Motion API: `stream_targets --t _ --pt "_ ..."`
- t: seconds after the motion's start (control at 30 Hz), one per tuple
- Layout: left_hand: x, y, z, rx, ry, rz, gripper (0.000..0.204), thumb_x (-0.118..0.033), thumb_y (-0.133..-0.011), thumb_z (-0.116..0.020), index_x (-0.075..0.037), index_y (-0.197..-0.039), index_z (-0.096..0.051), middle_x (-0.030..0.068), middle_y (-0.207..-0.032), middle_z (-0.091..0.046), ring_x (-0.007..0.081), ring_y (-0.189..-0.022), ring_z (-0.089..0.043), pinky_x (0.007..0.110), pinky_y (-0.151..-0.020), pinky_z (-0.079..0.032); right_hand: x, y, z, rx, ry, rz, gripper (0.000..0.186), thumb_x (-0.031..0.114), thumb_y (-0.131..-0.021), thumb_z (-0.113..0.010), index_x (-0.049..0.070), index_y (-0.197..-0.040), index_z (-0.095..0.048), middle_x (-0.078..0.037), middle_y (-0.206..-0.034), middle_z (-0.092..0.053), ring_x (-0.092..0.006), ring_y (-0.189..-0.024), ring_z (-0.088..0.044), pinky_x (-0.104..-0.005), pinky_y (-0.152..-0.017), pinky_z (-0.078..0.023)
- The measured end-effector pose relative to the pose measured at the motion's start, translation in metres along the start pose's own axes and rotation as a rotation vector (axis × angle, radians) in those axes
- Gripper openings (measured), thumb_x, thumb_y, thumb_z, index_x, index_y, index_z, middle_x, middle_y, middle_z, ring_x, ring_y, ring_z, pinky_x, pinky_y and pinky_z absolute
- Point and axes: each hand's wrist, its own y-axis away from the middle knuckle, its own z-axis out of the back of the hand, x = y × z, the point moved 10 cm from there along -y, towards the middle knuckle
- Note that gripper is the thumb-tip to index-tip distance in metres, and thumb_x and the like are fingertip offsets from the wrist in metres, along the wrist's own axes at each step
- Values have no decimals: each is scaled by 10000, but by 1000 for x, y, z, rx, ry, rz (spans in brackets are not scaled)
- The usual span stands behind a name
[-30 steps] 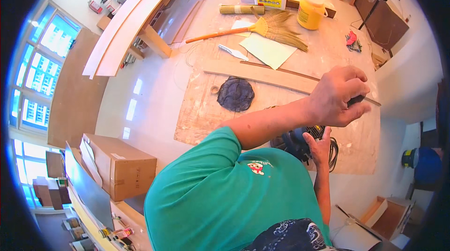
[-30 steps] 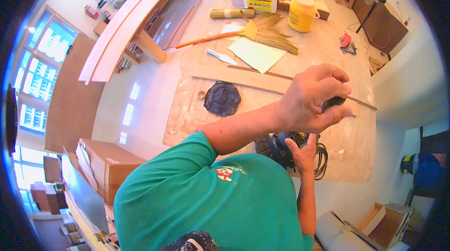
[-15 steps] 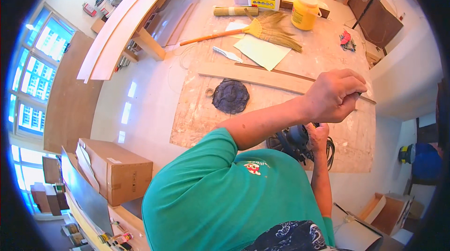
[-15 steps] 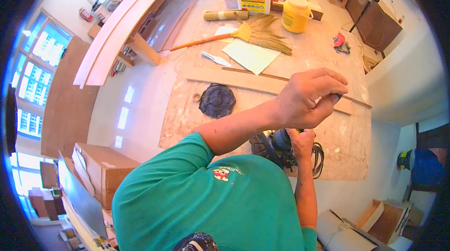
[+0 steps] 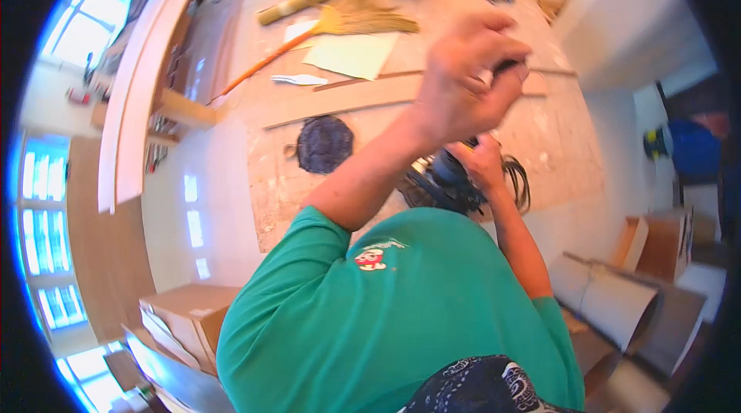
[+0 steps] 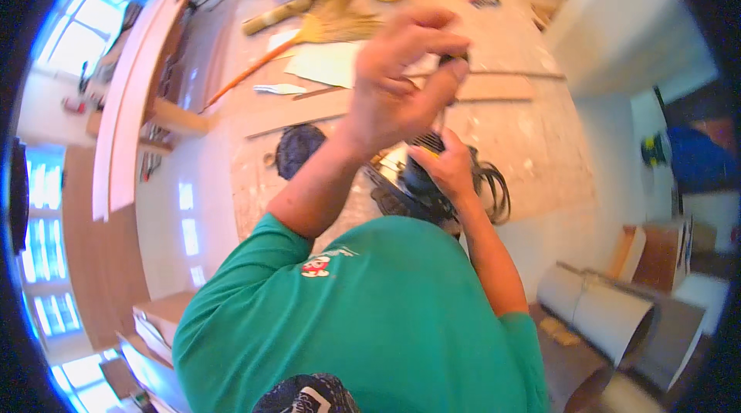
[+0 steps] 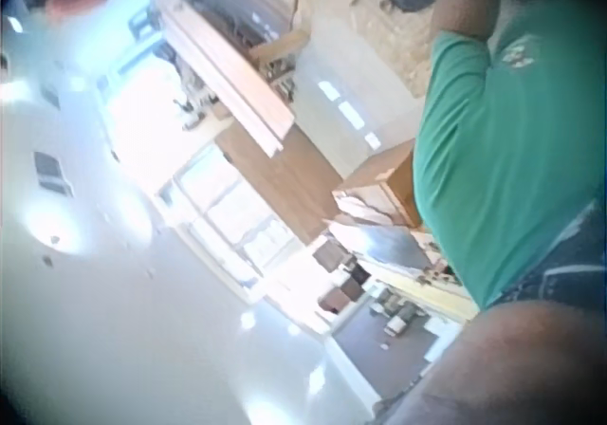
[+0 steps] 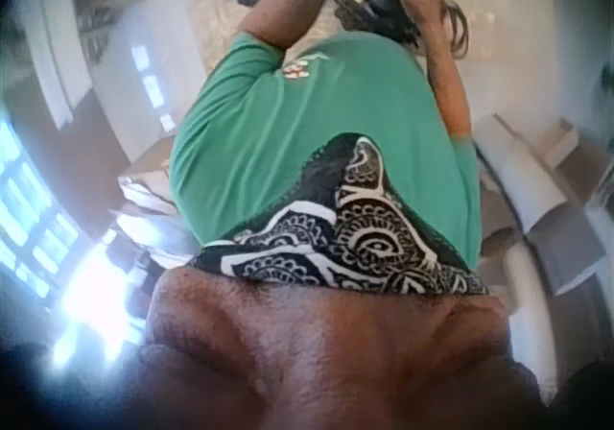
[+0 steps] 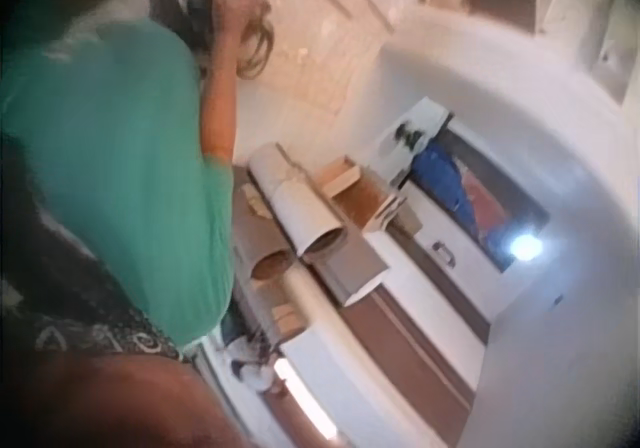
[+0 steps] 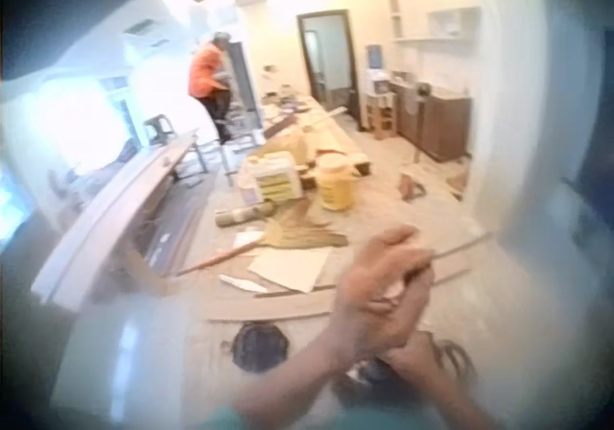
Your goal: The person uses a screwdriver to loosen and remove screws from the casing of a circular saw, then uses a tape measure to check the internal dimensions of the saw's blade housing.
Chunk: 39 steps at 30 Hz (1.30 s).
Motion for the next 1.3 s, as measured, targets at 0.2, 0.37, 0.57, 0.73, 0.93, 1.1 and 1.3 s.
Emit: stream_targets --t 0.2,0.37,0.57,0.73,0.93,1.1,1.3 --pt "-4 -7 -10 91 -17 -10 271 16 -818 -844 -29 -1080 -791 104 -1026 -754 195 -951 -706 307 -847 -556 -10 -3 3 -39 -62 81 633 394 -798 -910 -3 -1237 -685 -156 -1062 -764 -243 -967 -734 -369 -902 -571" --pt "-4 -4 -14 83 4 -13 233 10 -855 -799 -26 -1084 -792 111 -1046 -767 195 -952 -713 308 -840 -563 -15 -1 4 -45 -109 70 662 392 -781 -926 4 -1254 -675 -147 -1116 -761 -224 -1048 -715 -359 -953 -551" --pt "-3 -7 -10 65 -91 -51 225 -38 -839 -864 -32 -1054 -799 110 -1018 -755 159 -905 -701 285 -803 -563 -5 0 5 -54 -65 104 638 380 -787 -922 2 -1238 -675 -135 -1092 -758 -207 -1017 -714 -351 -937 -558" --pt "3 -7 -17 128 -51 76 238 -54 -902 -804 -30 -1135 -761 114 -1054 -753 255 -1073 -683 360 -940 -522 -10 -2 3 -46 -117 87 628 371 -790 -920 -5 -1230 -676 -125 -1076 -755 -188 -999 -708 -342 -922 -562" --pt "-8 -13 -17 90 -159 -57 222 -19 -880 -801 14 -1094 -752 120 -958 -743 225 -934 -702 318 -846 -541 -7 -1 5 -54 -75 97 620 373 -791 -916 -5 -1221 -680 -127 -1074 -755 -199 -998 -711 -340 -923 -559" --pt "3 -14 -19 152 -109 52 227 -16 -867 -826 6 -1084 -761 140 -1010 -743 208 -934 -695 338 -823 -550 0 2 4 -44 -65 63 605 382 -792 -913 2 -1204 -686 -130 -1077 -756 -214 -997 -714 -344 -929 -554" --pt "8 -13 -27 156 -20 6 231 20 -905 -757 29 -1135 -747 155 -1086 -745 199 -921 -709 306 -819 -556 0 2 7 -61 -63 64 590 403 -791 -911 9 -1172 -695 -134 -1064 -761 -216 -991 -716 -352 -924 -554"
